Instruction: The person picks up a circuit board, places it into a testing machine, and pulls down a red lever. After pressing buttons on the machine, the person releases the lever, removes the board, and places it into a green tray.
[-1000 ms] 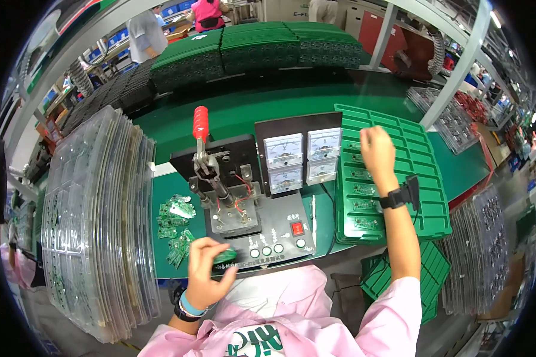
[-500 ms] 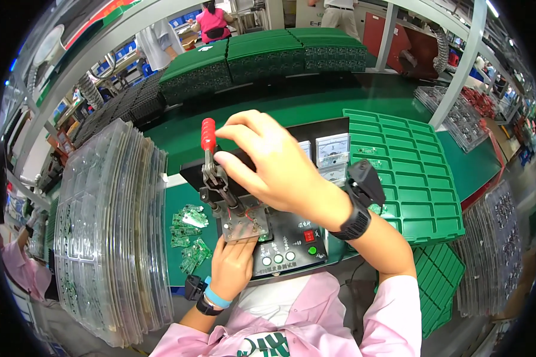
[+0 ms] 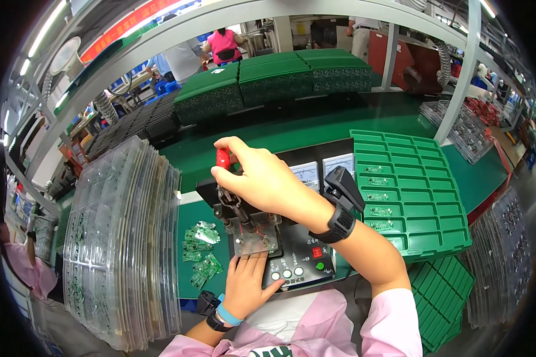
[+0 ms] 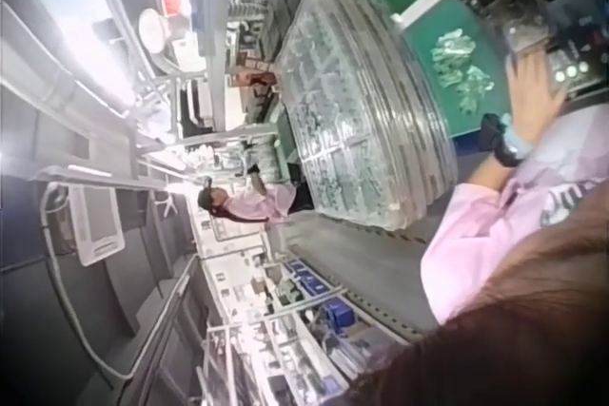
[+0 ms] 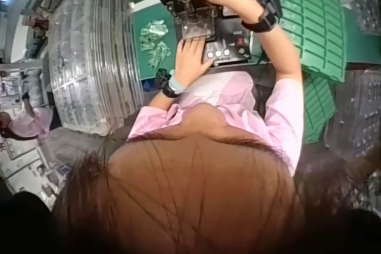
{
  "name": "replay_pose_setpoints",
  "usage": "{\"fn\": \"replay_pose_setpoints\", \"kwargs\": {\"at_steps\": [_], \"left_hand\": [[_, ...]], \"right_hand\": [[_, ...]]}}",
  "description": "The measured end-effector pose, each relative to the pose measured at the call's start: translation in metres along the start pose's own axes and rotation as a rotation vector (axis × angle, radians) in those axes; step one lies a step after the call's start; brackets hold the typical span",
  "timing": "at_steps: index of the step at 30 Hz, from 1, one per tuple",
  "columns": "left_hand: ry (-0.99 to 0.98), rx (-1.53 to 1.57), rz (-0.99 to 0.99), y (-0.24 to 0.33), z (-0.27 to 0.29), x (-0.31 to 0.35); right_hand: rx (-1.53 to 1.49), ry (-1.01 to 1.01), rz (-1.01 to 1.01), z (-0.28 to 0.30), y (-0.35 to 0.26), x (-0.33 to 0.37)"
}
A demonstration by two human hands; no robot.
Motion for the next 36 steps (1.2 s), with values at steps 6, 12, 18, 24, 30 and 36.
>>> {"fn": "replay_pose_setpoints", "kwargs": {"at_steps": [6,12,18,24,30,36], "left_hand": [[-0.045,-0.046,0.047,0.004,-0.001,0.001],[-0.081,-0.064,0.027,0.003,-0.002,0.006],[-0.051,-0.097,0.101,0.034,0.009,0.030],[0.178,0.076,0.197,0.014,0.022,0.085],[0.471,0.157,0.197,-0.028,0.009,0.057],[0.515,0.152,0.209,-0.024,0.011,0.039]], "right_hand": [[-0.033,0.021,0.025,0.000,0.004,-0.004],[-0.074,0.063,0.048,-0.001,0.004,-0.001],[-0.146,0.421,0.413,0.002,-0.016,0.027],[0.177,0.323,0.442,-0.043,0.062,0.162],[0.677,0.325,0.315,-0.097,0.134,0.227],[0.910,0.632,0.520,-0.111,0.158,0.226]]}}
Point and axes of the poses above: each hand's wrist, its own x-axis away from the middle knuckle, its own z-axis out of the back of the hand, y = z × x, the point moved 6 cm from there along -x, towards the middle knuckle, and after that the axes turned 7 degrees about -z, right-handed, at the moved point
